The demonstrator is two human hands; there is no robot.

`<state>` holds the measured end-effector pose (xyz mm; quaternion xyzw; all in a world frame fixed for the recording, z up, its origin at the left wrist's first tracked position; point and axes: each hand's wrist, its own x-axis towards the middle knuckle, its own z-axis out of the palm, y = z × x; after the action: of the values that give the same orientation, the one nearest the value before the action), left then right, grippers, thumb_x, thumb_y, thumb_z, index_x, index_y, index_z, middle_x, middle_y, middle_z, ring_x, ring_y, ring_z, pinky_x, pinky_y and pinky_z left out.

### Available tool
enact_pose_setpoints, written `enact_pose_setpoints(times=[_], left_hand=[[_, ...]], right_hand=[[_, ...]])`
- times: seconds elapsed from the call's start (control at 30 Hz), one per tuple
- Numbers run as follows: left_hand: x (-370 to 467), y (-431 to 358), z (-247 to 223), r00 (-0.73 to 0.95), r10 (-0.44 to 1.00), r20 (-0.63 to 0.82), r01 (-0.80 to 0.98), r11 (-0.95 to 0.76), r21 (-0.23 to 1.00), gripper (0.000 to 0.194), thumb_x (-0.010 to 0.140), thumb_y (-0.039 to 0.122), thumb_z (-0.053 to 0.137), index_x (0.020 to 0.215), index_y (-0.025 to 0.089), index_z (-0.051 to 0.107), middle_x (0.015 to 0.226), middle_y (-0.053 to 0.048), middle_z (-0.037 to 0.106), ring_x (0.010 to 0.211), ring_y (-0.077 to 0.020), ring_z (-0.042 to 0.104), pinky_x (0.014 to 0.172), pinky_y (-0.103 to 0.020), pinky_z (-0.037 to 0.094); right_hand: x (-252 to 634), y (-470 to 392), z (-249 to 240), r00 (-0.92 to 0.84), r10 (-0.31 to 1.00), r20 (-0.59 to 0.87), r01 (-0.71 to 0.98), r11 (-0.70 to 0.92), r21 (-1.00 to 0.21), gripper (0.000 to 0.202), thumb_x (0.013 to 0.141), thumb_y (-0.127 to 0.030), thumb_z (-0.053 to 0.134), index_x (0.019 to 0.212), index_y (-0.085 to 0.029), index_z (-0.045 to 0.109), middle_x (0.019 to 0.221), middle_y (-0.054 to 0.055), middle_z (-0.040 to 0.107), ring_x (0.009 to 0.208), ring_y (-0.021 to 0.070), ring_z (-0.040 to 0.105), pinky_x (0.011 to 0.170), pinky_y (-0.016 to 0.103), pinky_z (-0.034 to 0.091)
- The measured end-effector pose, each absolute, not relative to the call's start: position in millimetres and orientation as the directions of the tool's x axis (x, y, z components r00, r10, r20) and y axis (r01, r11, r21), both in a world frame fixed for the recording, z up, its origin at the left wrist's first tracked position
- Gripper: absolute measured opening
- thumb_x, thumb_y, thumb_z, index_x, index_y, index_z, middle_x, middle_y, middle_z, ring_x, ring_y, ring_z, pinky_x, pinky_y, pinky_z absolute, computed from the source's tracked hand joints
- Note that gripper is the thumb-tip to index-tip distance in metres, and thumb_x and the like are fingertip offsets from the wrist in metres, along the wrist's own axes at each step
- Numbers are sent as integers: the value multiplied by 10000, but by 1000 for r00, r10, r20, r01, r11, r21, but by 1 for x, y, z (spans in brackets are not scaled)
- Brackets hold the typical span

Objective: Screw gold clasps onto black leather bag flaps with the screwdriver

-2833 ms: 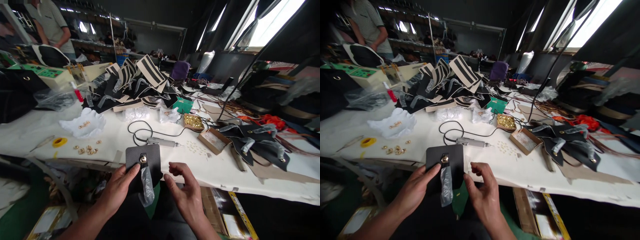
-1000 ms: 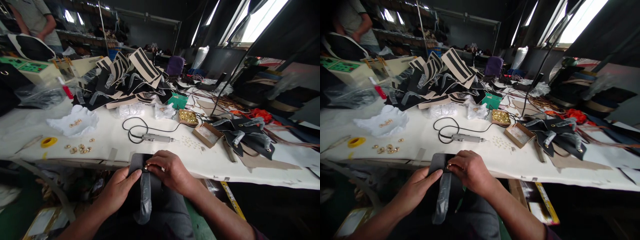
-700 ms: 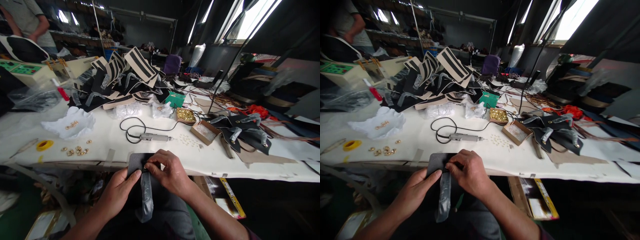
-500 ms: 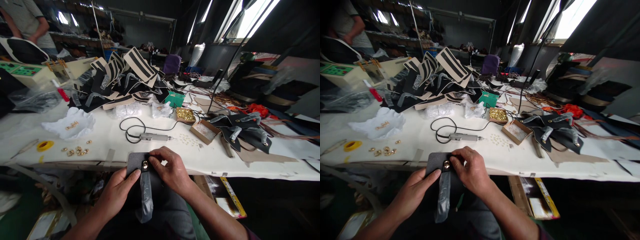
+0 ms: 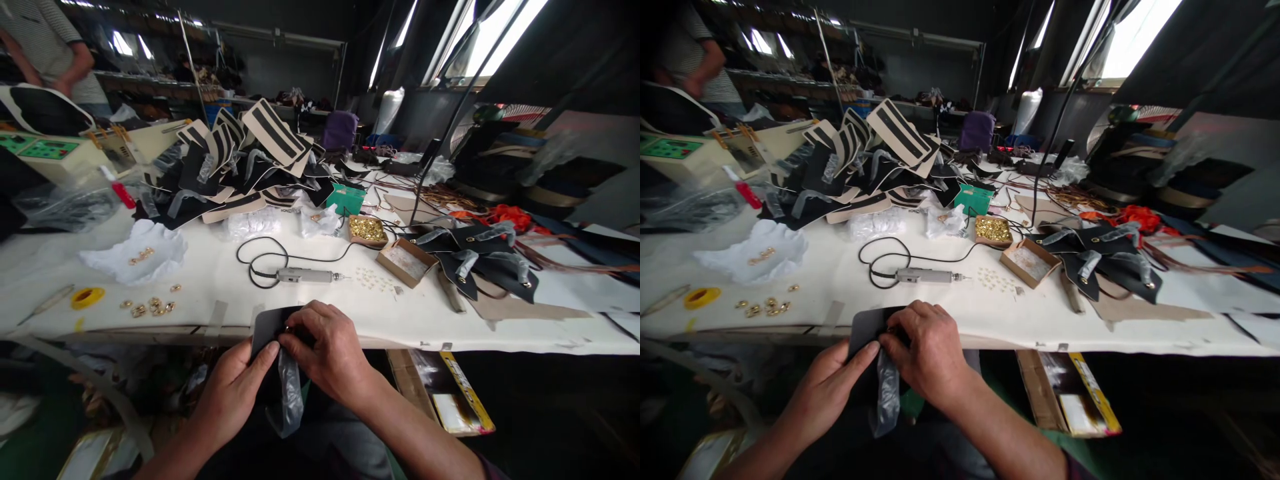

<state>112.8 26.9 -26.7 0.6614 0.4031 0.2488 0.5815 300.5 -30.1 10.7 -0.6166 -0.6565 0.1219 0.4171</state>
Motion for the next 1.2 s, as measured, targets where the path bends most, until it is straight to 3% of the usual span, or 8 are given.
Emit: enact_pose_setpoints(times=[0.23, 0.53, 0.67, 0.8, 0.93, 1.1, 1.2], left_hand=[[113, 26, -25, 525, 844, -109, 244, -27, 969, 436, 979, 565, 604, 1141, 199, 778, 1114, -54, 792, 1072, -293, 693, 877, -294, 552], [115, 26, -26, 495, 863, -102, 227, -15, 974, 450, 971, 581, 604, 1124, 200, 789, 1098, -55, 799, 1065, -296, 700, 914, -305, 551], [115, 25, -26, 492, 864, -103, 224, -11, 975, 460, 977, 585, 593, 1133, 197, 784, 1087, -55, 797, 986, -270, 706, 911, -311, 553], [114, 27, -27, 485, 868, -104, 217, -5, 976, 476, 965, 592, 606, 1137, 187, 786, 1089, -65, 798, 1034, -298, 703, 934, -341, 557], [115, 30, -31, 499, 849, -173, 159, 107, 981, 472, 951, 566, 652, 1183, 173, 772, 1138, -75, 803, 1093, -314, 713, 979, -361, 554], [117, 28, -32, 487, 832, -264, -34, 320, 947, 465, 923, 506, 727, 1251, 177, 749, 1252, -92, 782, 1180, -304, 709, 1094, -388, 514], [121, 28, -28, 430, 831, -353, -82, 425, 901, 522, 855, 503, 803, 1263, 184, 737, 1253, -92, 783, 1211, -308, 702, 1085, -387, 530]], right_hand=[[306, -30, 9, 103, 977, 186, 459, 119, -881, 107, 912, -268, 792, 876, -204, 713, 817, -16, 687, 715, 126, 610, 642, 236, 443], [298, -24, -4, 180, 943, 279, 495, 158, -854, 152, 932, -309, 775, 827, -207, 733, 790, -6, 725, 710, 132, 654, 677, 240, 479], [292, -24, -6, 263, 940, 216, 397, 98, -912, 164, 910, -315, 787, 809, -202, 725, 759, -10, 716, 678, 128, 638, 627, 230, 468], [292, -22, -5, 281, 954, 107, 291, 22, -957, 200, 888, -354, 797, 797, -193, 722, 720, -16, 690, 656, 127, 596, 591, 232, 441], [303, -17, -2, 301, 950, 80, 178, 27, -984, 264, 861, -439, 812, 927, -190, 752, 761, -9, 677, 682, 139, 588, 625, 251, 472], [318, -25, -5, 513, 825, 235, 265, 108, -958, 355, 882, -462, 786, 1115, -199, 735, 871, 22, 665, 776, 165, 584, 719, 290, 489], [318, -49, -13, 447, 894, 45, 51, 25, -998, 413, 876, -512, 793, 1131, -194, 731, 961, 43, 691, 844, 175, 609, 750, 287, 490]])
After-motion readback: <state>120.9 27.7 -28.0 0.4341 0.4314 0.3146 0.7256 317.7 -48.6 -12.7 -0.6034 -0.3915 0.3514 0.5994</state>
